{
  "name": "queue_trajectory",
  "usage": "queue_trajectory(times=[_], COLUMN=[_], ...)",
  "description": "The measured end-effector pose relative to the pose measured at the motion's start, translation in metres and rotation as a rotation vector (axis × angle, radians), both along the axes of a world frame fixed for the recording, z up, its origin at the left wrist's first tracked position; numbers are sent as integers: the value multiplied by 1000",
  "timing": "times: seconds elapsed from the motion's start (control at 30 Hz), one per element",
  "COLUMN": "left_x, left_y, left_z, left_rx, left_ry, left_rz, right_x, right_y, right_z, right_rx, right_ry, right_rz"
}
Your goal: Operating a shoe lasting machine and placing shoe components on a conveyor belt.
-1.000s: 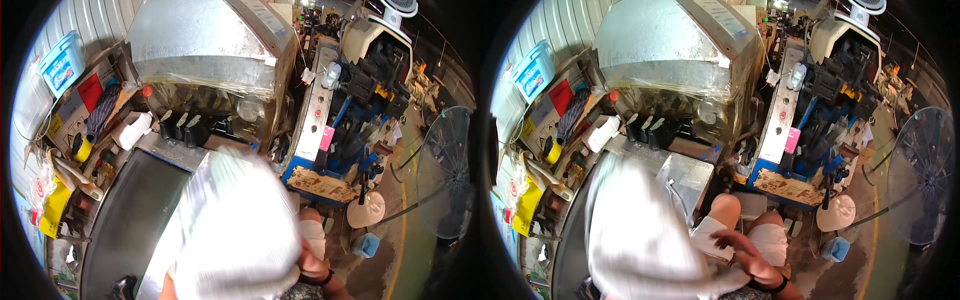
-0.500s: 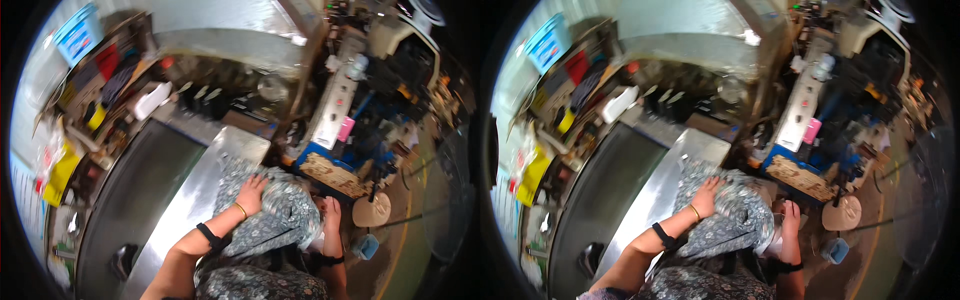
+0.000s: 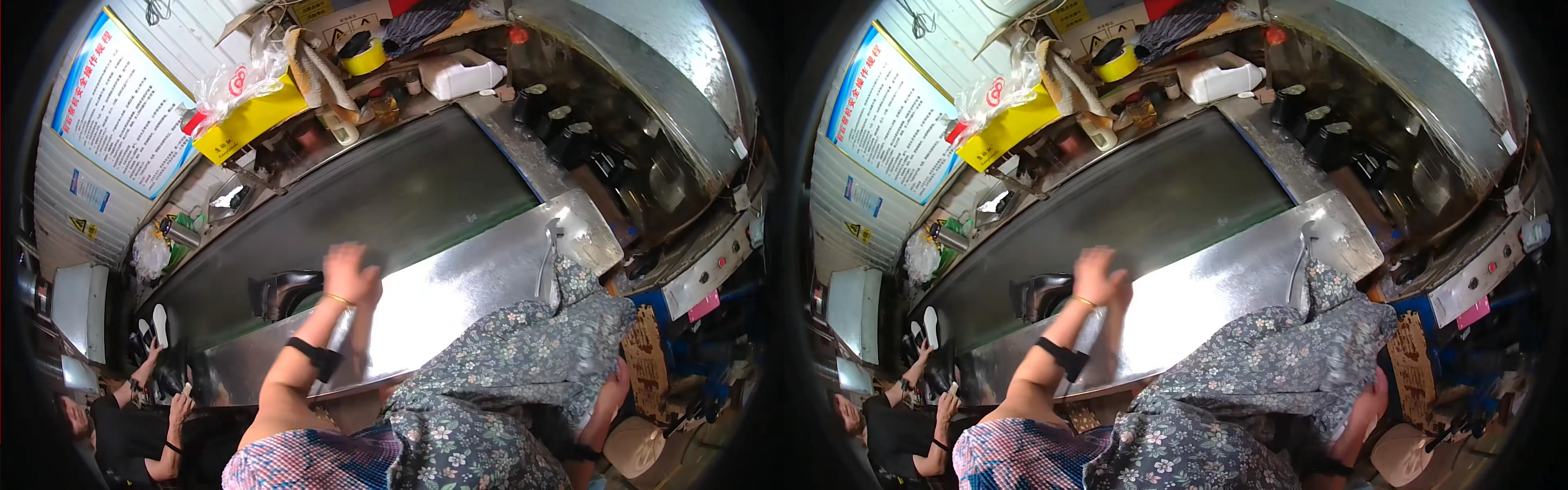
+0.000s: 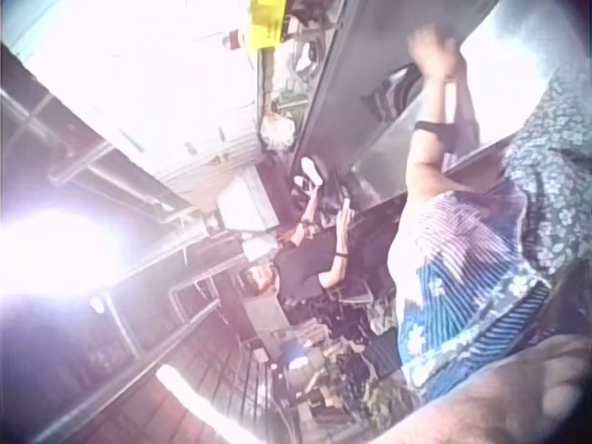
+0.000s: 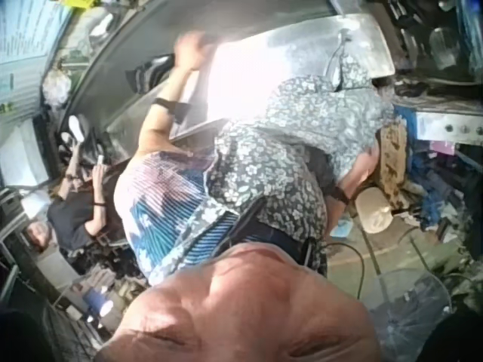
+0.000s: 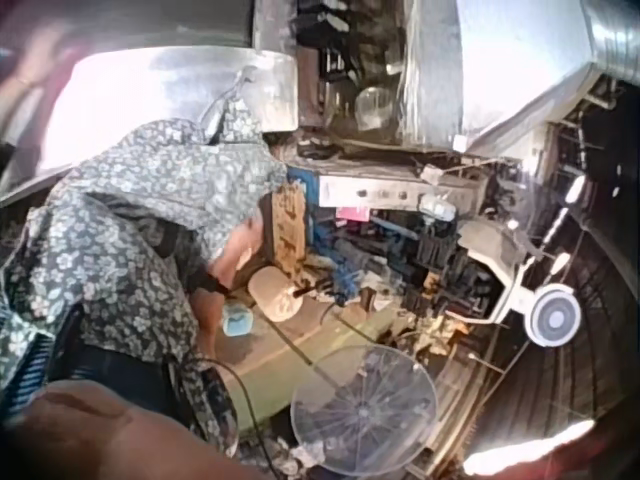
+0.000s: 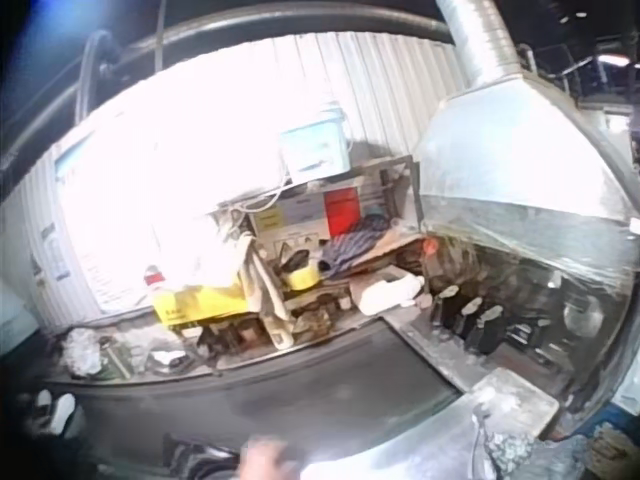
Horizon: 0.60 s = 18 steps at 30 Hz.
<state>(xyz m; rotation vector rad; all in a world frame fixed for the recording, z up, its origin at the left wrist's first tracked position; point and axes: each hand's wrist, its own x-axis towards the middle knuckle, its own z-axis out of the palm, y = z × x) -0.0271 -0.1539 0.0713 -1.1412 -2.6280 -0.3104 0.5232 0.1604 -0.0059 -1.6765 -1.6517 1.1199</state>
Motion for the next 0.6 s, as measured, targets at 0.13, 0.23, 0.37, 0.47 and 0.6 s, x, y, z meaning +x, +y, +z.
queue_trajectory(times=[0.13,0.23,0.37,0.47,0.6], left_x=[-52,-36,-40,-72,-112], left_y=[-100,-101,-90,-82,-153], left_z=[-12,-2,-33,-63,-40], left_rx=[-245,-358,6,517,739], left_ry=[-256,-541,-286,-231,-261], left_rz=[499,562,848,1635,1892], right_x=[38,38,23,22,-6], right_y=[18,20,16,17,33], right_z=[-46,-50,-34,-34,-44], right_rx=[-24,-77,-75,-83,-93], right_ry=[175,217,109,-129,151], right_rz=[-222,-140,-133,-12,23])
